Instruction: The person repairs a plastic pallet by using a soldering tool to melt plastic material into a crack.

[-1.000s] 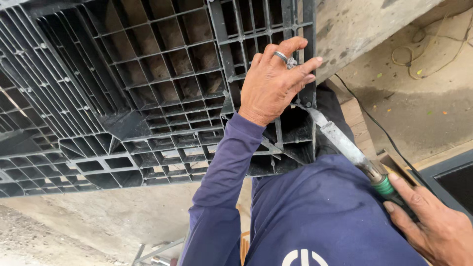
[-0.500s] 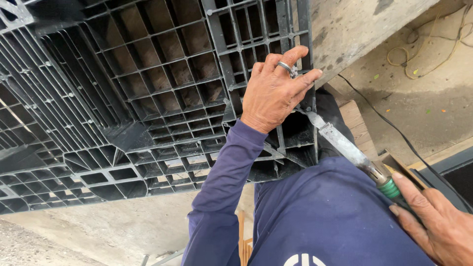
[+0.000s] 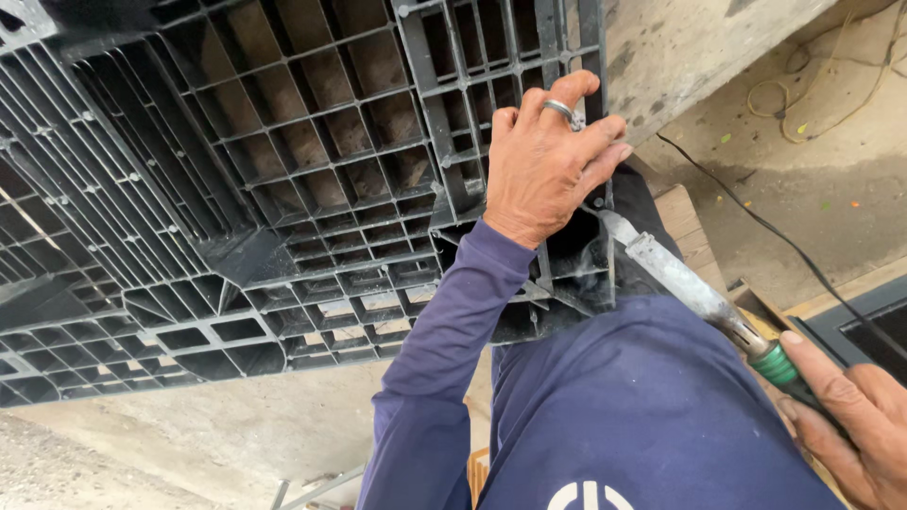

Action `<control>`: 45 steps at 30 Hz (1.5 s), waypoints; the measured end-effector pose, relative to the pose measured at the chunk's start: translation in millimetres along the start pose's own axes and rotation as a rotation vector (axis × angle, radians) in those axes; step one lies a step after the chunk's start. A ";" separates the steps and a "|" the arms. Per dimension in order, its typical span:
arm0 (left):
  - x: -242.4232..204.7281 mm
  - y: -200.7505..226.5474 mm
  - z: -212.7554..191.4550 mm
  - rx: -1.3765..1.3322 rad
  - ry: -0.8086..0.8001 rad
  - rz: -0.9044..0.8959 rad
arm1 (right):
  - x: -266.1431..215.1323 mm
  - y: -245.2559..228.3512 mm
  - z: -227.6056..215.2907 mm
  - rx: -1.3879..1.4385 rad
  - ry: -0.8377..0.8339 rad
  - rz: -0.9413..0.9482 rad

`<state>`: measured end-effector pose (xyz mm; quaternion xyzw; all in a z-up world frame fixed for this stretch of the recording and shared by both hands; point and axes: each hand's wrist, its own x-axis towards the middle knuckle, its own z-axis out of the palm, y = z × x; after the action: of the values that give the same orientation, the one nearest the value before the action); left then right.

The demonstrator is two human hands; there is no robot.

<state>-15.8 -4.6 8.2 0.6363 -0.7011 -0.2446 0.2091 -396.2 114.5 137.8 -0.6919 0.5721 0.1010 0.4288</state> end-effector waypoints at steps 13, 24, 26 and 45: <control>1.1 -1.8 0.3 0.006 0.013 0.019 | 16.3 14.3 -14.0 -0.162 -0.076 -0.008; 2.9 -0.6 -1.6 -0.015 0.026 0.014 | 21.6 33.5 -5.1 -0.144 -0.080 -0.080; 3.3 -0.5 -1.6 -0.007 0.033 0.039 | 27.5 40.6 3.8 0.006 -0.029 -0.102; 5.8 3.6 -3.1 -0.006 0.003 0.000 | 3.1 29.7 41.3 0.115 0.150 -0.064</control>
<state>-17.4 -10.3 12.8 0.6361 -0.7000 -0.2457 0.2121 -406.8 142.3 96.4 -0.6896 0.5851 0.0020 0.4268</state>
